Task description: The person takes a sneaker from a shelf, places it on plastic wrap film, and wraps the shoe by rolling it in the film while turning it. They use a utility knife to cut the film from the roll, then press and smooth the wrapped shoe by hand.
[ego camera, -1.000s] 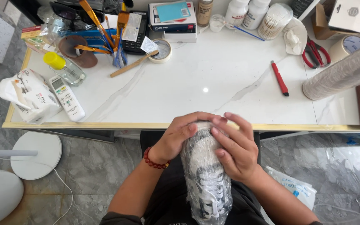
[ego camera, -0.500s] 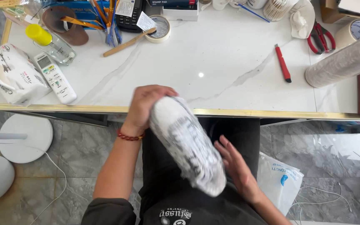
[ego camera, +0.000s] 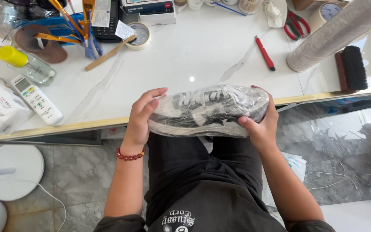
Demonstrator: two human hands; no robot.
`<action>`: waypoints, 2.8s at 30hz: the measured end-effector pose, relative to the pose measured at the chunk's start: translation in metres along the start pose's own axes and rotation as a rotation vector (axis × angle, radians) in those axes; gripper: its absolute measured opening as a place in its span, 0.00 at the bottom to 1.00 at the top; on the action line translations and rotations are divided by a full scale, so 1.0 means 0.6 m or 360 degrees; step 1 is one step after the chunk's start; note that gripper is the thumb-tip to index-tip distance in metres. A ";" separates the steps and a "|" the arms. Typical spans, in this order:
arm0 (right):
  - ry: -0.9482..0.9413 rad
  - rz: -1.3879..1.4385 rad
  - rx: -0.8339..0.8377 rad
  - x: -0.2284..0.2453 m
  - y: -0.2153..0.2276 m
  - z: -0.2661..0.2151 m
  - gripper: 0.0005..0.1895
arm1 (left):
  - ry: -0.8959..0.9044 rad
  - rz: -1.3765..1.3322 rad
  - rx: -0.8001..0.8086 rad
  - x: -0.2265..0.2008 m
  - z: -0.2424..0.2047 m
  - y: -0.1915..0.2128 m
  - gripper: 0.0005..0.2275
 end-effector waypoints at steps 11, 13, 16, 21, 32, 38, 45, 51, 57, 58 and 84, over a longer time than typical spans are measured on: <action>0.0233 -0.0041 0.0122 0.000 -0.025 0.033 0.65 | 0.0352 0.0126 -0.0501 0.049 -0.035 0.001 0.16; 0.0352 -0.0122 0.0208 0.015 -0.039 0.031 0.69 | 0.0318 0.0025 -0.0581 0.039 -0.041 0.012 0.14; 0.0390 -0.0237 0.0289 0.023 -0.057 0.040 0.70 | 0.0154 0.0099 -0.0632 0.006 -0.049 0.015 0.13; 0.0280 -0.0100 0.0357 -0.007 -0.069 0.064 0.64 | 0.0166 0.0411 -0.0574 -0.014 -0.072 0.016 0.16; 0.0504 0.0103 0.0519 0.017 -0.078 0.139 0.56 | 0.0106 0.0556 -0.0165 -0.030 -0.066 -0.021 0.32; 0.0322 0.0813 0.0128 0.006 -0.117 0.107 0.45 | 0.0157 0.0025 -0.0374 0.009 -0.077 -0.055 0.31; 0.0365 0.0742 -0.0208 -0.025 -0.132 0.081 0.33 | -0.0179 0.0781 -0.0544 -0.009 -0.117 -0.143 0.36; -0.0194 0.1636 0.0153 -0.016 -0.044 0.111 0.28 | -0.0883 0.1451 -0.0396 -0.010 -0.129 -0.174 0.36; -0.0313 0.1789 0.0002 -0.112 0.005 0.083 0.22 | -0.0764 0.1536 -0.0074 -0.021 -0.089 -0.208 0.42; -0.0307 0.1784 -0.0011 -0.107 0.009 0.083 0.22 | -0.0769 0.1526 -0.0063 -0.014 -0.082 -0.205 0.42; -0.0519 0.1483 0.0151 -0.116 -0.092 -0.041 0.43 | -0.0358 0.0459 0.0000 -0.024 0.001 -0.241 0.40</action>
Point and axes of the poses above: each hand's wrist, its own z-axis towards the middle knuckle, its own y-axis out of the back of the hand, x = y × z, the point moved 2 cm from there along z, towards the middle knuckle, and after that the axes turned 4 degrees about -y, right-handed, at the moved point
